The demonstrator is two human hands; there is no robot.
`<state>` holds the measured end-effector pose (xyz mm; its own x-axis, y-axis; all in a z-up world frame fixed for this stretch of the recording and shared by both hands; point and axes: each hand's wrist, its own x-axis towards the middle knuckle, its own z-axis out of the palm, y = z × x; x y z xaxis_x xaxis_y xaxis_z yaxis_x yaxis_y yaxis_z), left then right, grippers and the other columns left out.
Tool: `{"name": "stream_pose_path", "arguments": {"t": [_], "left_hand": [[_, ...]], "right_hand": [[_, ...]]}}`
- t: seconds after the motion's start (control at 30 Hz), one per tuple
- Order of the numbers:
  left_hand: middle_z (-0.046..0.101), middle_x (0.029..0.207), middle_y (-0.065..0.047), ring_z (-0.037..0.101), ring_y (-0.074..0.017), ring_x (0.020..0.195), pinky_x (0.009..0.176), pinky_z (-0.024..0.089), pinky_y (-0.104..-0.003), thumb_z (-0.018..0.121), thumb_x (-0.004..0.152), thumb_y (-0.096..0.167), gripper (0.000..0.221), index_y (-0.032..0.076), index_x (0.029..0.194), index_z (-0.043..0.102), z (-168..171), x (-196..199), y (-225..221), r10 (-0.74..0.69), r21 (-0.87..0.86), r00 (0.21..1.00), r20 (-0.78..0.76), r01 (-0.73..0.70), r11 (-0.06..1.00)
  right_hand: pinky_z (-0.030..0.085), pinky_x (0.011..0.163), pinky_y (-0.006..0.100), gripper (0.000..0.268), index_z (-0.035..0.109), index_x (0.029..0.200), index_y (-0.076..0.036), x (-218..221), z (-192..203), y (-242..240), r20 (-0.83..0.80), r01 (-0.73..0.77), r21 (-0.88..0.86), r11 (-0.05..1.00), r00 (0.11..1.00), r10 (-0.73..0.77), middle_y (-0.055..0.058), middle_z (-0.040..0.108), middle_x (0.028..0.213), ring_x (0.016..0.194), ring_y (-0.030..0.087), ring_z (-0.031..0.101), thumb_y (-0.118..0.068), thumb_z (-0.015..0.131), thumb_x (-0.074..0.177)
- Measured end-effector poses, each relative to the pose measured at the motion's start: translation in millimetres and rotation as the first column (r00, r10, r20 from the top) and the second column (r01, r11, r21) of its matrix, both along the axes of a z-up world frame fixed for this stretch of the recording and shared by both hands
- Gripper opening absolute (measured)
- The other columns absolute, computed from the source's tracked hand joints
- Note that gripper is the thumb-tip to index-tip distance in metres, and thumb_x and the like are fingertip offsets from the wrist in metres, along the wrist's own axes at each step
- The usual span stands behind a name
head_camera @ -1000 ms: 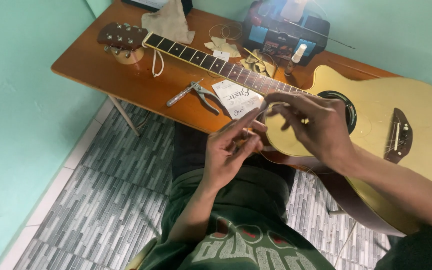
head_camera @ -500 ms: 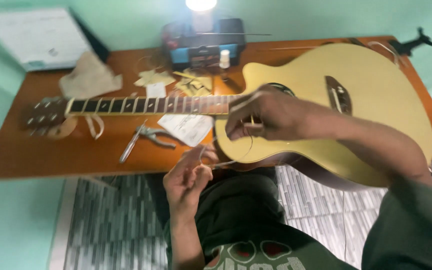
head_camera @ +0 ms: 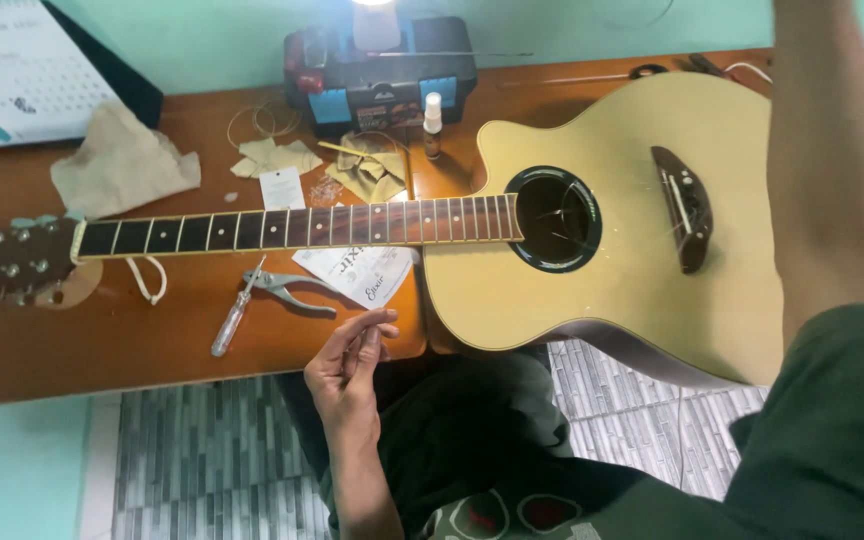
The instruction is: Restringing an acoustic guitar by threading the string through the bridge, tying a knot, and trimming the excess with pliers.
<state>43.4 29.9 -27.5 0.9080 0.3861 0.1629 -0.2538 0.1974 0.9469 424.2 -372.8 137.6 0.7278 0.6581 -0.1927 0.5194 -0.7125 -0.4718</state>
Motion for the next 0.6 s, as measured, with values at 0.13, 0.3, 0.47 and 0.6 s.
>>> {"name": "stream_pose_path", "arguments": {"t": [0.13, 0.3, 0.47, 0.6], "left_hand": [[0.079, 0.102, -0.009, 0.072, -0.0124, 0.089, 0.071, 0.057, -0.023, 0.063, 0.099, 0.005, 0.018, 0.004, 0.111, 0.075, -2, 2, 1, 0.026, 0.010, 0.999, -0.019, -0.026, 1.000], [0.080, 0.101, -0.007, 0.071, -0.0101, 0.085, 0.068, 0.055, -0.021, 0.064, 0.097, 0.005, 0.016, 0.005, 0.107, 0.077, 0, 7, -5, 0.070, 0.038, 0.995, -0.076, -0.067, 0.997], [0.079, 0.103, -0.007, 0.072, -0.0116, 0.087, 0.070, 0.057, -0.021, 0.064, 0.097, 0.003, 0.017, 0.006, 0.110, 0.075, 0, 6, -3, 0.063, 0.080, 0.995, -0.073, -0.057, 0.995], [0.079, 0.104, -0.002, 0.071, -0.0076, 0.088, 0.070, 0.054, -0.018, 0.064, 0.099, 0.007, 0.017, 0.011, 0.111, 0.075, 5, 3, -2, 0.094, 0.132, 0.993, -0.065, -0.085, 0.988]], "right_hand": [[0.052, 0.085, 0.040, 0.025, 0.078, 0.117, -0.009, 89, -93, 15, -0.038, 0.231, -0.150, 0.961, 0.970, -0.239, 0.011, 0.066, 0.086, 0.079, 0.024, 0.058, -0.028, 0.064, 0.109], [0.051, 0.076, 0.037, 0.023, 0.080, 0.116, -0.016, 184, -180, 53, -0.076, 0.278, -0.240, 0.930, 0.950, -0.304, 0.008, 0.069, 0.092, 0.083, 0.020, 0.062, -0.032, 0.070, 0.103], [0.044, 0.057, 0.029, 0.030, 0.075, 0.116, -0.003, 144, -176, 104, -0.102, 0.258, -0.279, 0.925, 0.950, -0.296, 0.015, 0.072, 0.079, 0.057, 0.017, 0.055, -0.024, 0.079, 0.095], [0.057, 0.067, 0.036, 0.035, 0.059, 0.136, 0.003, 209, -237, 74, -0.303, 0.253, -0.163, 0.953, 0.907, -0.293, 0.027, 0.074, 0.097, 0.072, 0.026, 0.070, -0.016, 0.059, 0.107]]}}
